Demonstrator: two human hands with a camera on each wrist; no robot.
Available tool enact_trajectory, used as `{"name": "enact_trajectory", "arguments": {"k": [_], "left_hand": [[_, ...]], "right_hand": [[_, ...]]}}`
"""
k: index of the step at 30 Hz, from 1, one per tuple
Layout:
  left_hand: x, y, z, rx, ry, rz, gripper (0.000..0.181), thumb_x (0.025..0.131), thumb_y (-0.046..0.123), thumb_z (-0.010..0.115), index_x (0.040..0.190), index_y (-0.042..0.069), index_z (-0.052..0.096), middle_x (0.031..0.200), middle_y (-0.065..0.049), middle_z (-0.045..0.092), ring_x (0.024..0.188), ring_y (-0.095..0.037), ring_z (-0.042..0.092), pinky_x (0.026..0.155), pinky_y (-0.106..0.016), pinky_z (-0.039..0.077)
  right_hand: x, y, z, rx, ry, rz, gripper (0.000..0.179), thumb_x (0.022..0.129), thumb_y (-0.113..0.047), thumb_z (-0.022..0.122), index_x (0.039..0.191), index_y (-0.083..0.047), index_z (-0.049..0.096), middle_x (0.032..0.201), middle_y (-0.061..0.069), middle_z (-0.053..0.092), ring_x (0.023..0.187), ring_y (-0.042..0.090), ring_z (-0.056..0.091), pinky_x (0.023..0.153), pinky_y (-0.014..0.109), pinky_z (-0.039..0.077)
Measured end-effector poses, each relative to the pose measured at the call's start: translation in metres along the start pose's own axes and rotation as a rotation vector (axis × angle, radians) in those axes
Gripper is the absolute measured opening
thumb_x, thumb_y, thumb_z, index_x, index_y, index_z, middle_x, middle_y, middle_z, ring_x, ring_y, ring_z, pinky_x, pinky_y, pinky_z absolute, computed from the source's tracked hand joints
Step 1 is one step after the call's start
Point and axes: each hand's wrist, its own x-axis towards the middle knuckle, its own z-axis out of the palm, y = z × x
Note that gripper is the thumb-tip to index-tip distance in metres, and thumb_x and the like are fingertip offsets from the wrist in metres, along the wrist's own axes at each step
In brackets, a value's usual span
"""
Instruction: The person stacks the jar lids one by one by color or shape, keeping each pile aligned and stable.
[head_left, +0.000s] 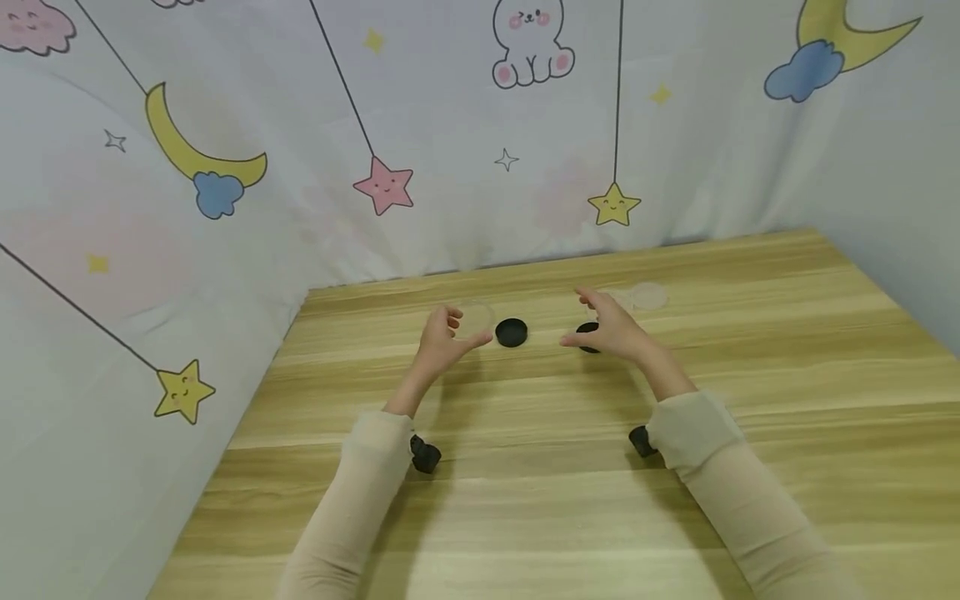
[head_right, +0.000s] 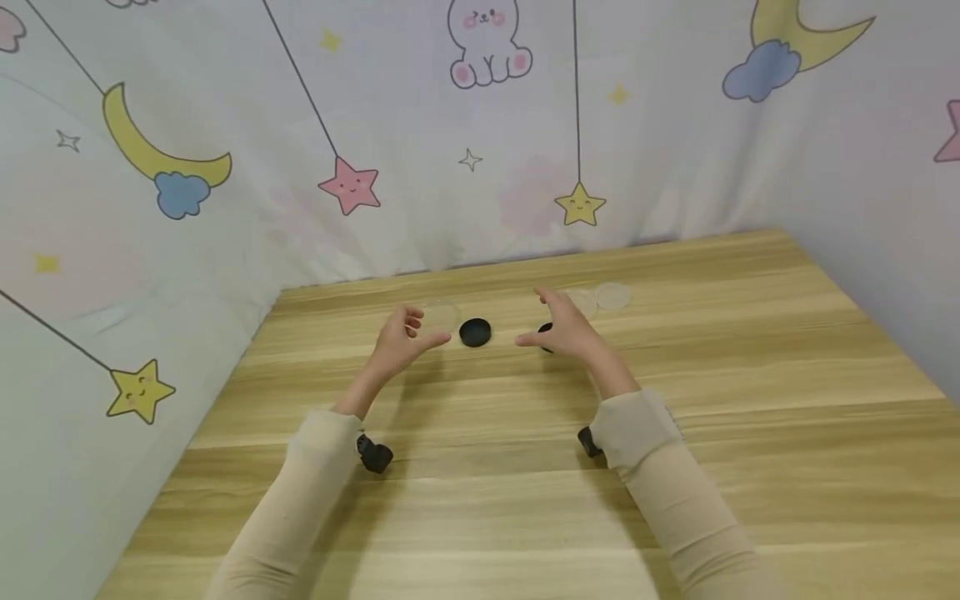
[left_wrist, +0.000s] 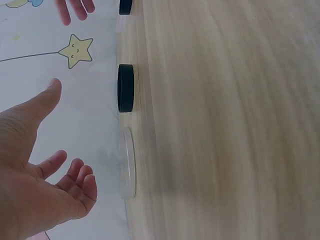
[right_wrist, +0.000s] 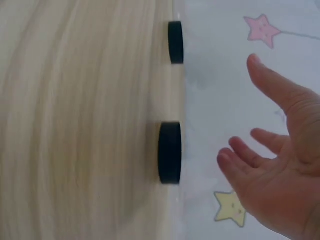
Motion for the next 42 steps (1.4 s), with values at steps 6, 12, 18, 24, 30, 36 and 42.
{"name": "enact_trajectory", "arguments": {"k": [6, 12, 18, 24, 30, 36, 42], "left_hand": [[0.001, -0.013, 0.005, -0.084, 0.038, -0.082, 0.074, 0.083, 0.028, 0.078, 0.138, -0.004, 0.040, 0.137, -0.027, 0.040, 0.118, -0.041, 0.044, 0.097, -0.050, 0.043], [0.011, -0.027, 0.002, -0.186, 0.115, -0.214, 0.084, 0.082, 0.022, 0.079, 0.148, 0.003, 0.031, 0.150, -0.023, 0.029, 0.136, -0.040, 0.033, 0.110, -0.054, 0.037], [0.020, -0.034, -0.003, -0.277, 0.093, -0.309, 0.094, 0.081, 0.018, 0.080, 0.154, 0.007, 0.021, 0.160, -0.016, 0.021, 0.147, -0.037, 0.022, 0.119, -0.051, 0.027], [0.030, -0.046, -0.003, -0.389, 0.025, -0.333, 0.095, 0.083, 0.014, 0.077, 0.157, 0.011, 0.016, 0.164, -0.006, 0.016, 0.150, -0.032, 0.019, 0.121, -0.048, 0.021], [0.036, -0.053, -0.004, -0.458, -0.010, -0.334, 0.095, 0.083, 0.010, 0.075, 0.157, 0.011, 0.016, 0.164, -0.006, 0.019, 0.151, -0.026, 0.016, 0.123, -0.042, 0.018], [0.036, -0.058, -0.009, -0.467, 0.006, -0.298, 0.092, 0.083, 0.000, 0.070, 0.157, 0.010, 0.017, 0.163, -0.007, 0.023, 0.150, -0.025, 0.019, 0.124, -0.040, 0.017], [0.046, -0.053, 0.000, -0.396, 0.050, -0.305, 0.087, 0.079, -0.007, 0.070, 0.154, 0.008, 0.028, 0.156, -0.010, 0.035, 0.144, -0.027, 0.031, 0.119, -0.039, 0.029]], "right_hand": [[0.012, -0.005, 0.027, 0.104, 0.014, 0.006, 0.081, 0.090, -0.019, 0.070, 0.153, 0.002, 0.023, 0.153, 0.029, 0.029, 0.140, 0.047, 0.029, 0.113, 0.058, 0.032], [0.032, -0.010, 0.049, 0.185, 0.005, 0.041, 0.080, 0.091, -0.025, 0.069, 0.154, -0.005, 0.024, 0.157, 0.022, 0.029, 0.145, 0.041, 0.026, 0.114, 0.056, 0.031], [0.054, -0.015, 0.061, 0.174, -0.018, 0.074, 0.079, 0.091, -0.029, 0.069, 0.154, -0.008, 0.026, 0.158, 0.018, 0.030, 0.147, 0.038, 0.026, 0.116, 0.055, 0.029], [0.074, -0.021, 0.076, 0.135, -0.073, 0.059, 0.082, 0.091, -0.026, 0.069, 0.154, -0.002, 0.022, 0.159, 0.020, 0.028, 0.145, 0.039, 0.029, 0.115, 0.054, 0.032], [0.094, -0.026, 0.096, 0.140, -0.088, 0.102, 0.084, 0.090, -0.026, 0.071, 0.155, -0.004, 0.022, 0.159, 0.015, 0.030, 0.146, 0.035, 0.030, 0.117, 0.049, 0.032], [0.111, -0.035, 0.109, 0.094, -0.073, 0.103, 0.085, 0.087, -0.025, 0.074, 0.153, -0.001, 0.025, 0.157, 0.016, 0.035, 0.145, 0.033, 0.034, 0.118, 0.044, 0.031], [0.114, -0.035, 0.109, 0.023, -0.004, 0.143, 0.079, 0.086, -0.020, 0.075, 0.150, 0.000, 0.033, 0.153, 0.016, 0.040, 0.142, 0.033, 0.039, 0.117, 0.042, 0.033]]}}
